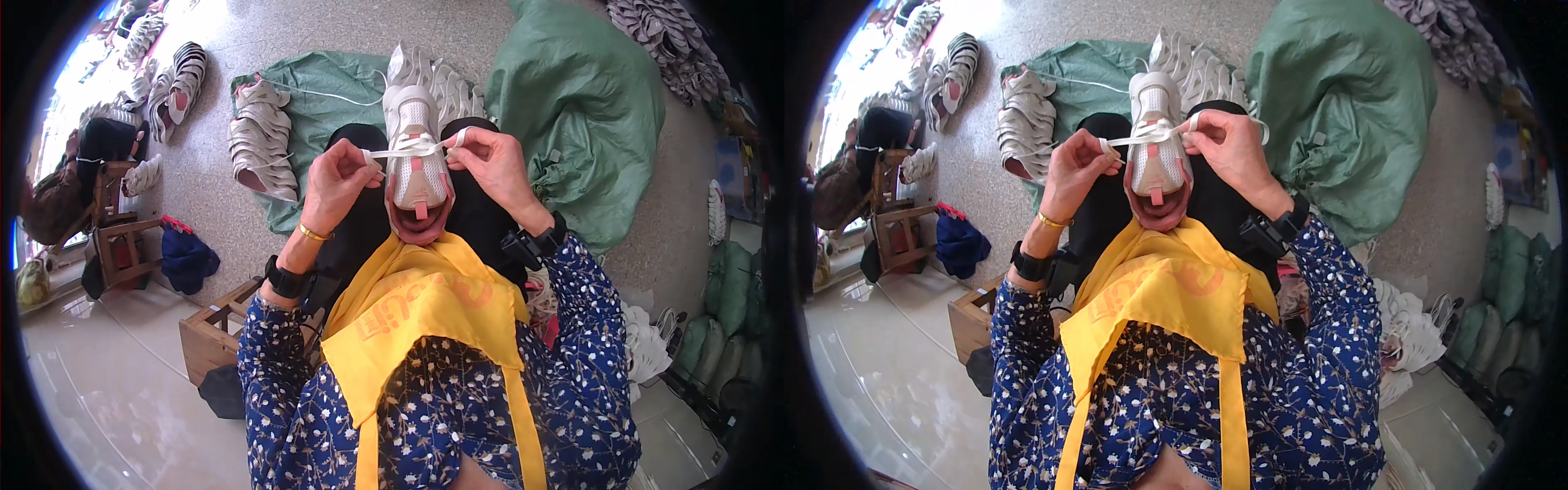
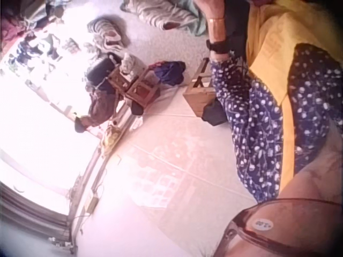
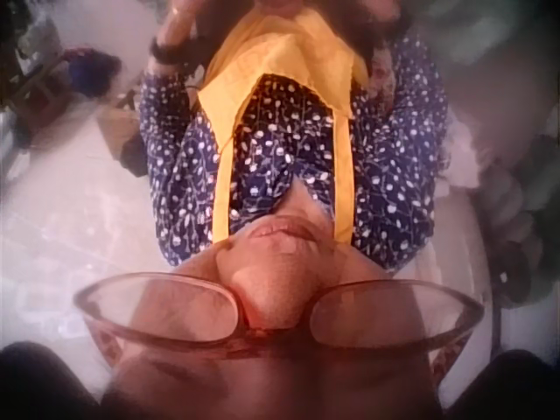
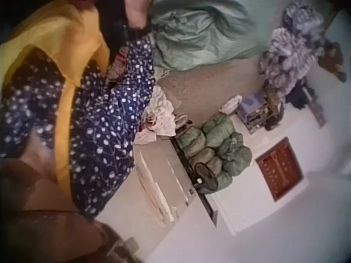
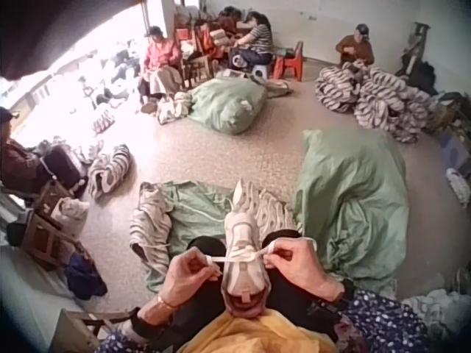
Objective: The person sits on the floor and threads white shoelaces through the eyelets of a white sneaker. They pull the laces tight and adjust the fit repeatedly, working on a single shoe throughout the clip.
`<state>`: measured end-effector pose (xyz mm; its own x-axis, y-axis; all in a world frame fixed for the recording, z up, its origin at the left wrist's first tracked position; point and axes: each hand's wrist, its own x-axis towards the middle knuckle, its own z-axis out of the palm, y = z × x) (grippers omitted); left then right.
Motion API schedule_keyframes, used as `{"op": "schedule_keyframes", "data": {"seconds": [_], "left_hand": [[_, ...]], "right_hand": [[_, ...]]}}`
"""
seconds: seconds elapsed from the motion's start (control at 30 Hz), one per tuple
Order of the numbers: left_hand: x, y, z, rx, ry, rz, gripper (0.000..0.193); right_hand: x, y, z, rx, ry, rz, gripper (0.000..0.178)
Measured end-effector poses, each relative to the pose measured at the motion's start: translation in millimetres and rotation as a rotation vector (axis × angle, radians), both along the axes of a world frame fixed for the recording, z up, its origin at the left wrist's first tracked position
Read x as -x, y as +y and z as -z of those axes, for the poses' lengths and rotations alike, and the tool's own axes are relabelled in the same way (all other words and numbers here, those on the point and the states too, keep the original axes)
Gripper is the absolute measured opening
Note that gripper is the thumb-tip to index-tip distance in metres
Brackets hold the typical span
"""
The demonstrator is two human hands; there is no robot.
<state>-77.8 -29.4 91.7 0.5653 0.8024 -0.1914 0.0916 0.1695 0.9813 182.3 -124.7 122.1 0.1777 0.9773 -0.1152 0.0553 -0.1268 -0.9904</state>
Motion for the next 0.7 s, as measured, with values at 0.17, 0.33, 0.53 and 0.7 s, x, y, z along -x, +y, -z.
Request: {"op": "schedule_keyframes", "data": {"seconds": [0.17,0.33,0.53,0.7], "left_hand": [[-4,-2,0,-0.029,-0.022,-0.039,0.008],[-6,-1,1,-0.025,-0.033,-0.045,0.008],[-5,0,-1,0.011,-0.017,-0.017,0.010],[-3,1,-4,0.019,-0.027,-0.008,0.011]], "right_hand": [[-2,-2,8,0.005,-0.021,0.010,0.005],[-1,-4,11,-0.037,-0.007,0.009,0.006],[2,-4,12,-0.039,-0.070,0.031,0.004],[6,2,10,-0.043,-0.251,0.024,0.006]]}}
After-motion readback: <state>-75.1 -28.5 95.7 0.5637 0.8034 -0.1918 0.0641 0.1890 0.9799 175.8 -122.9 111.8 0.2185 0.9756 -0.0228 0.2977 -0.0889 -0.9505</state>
